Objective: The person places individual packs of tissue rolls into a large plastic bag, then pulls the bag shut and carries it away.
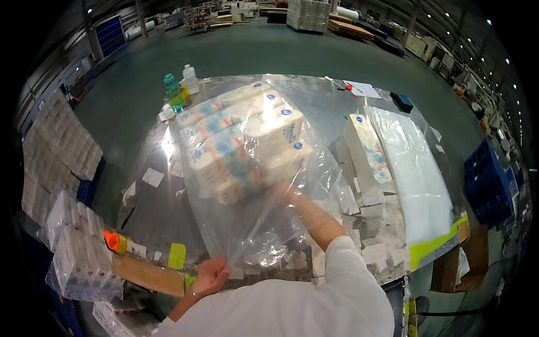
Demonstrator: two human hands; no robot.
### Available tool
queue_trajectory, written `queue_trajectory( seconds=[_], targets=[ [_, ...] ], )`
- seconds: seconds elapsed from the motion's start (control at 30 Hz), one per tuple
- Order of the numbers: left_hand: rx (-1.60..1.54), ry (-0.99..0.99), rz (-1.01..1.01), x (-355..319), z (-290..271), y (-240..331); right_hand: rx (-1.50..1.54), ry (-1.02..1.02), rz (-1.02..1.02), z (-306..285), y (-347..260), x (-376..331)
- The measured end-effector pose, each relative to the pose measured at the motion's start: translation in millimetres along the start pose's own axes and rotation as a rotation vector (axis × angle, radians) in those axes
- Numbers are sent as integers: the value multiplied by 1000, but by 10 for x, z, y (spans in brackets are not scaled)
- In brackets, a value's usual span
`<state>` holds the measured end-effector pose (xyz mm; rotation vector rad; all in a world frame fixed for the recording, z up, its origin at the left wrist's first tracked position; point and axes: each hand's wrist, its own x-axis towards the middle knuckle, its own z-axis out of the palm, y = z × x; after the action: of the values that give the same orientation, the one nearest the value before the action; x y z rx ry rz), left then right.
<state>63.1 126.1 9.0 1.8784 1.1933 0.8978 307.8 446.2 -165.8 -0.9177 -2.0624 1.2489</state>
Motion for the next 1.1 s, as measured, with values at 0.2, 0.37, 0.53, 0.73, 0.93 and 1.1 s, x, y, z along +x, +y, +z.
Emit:
queue_trajectory(
  seconds=[0.2,0.37,0.53,0.73,0.93,1.1],
  targets=[
    [180,-438,-191,2,82,-298,474,-220,385,-28,-3,607],
    [475,-427,-310,53,227,-908,126,210,281,70,-114,-327],
    [456,-331,-400,104,182,-993,-550,1133,885,-1274,178,-2314],
    [221,776,-342,654,-497,-933,-166,1280,334,-2201,-521,-2143],
    [606,349,-697,1464,-369,-1333,-604,434,441,-1468,-695,210],
    [855,233,-769,1830,-258,-1519,-776,-55,516,-1196,658,877]
  ],
)
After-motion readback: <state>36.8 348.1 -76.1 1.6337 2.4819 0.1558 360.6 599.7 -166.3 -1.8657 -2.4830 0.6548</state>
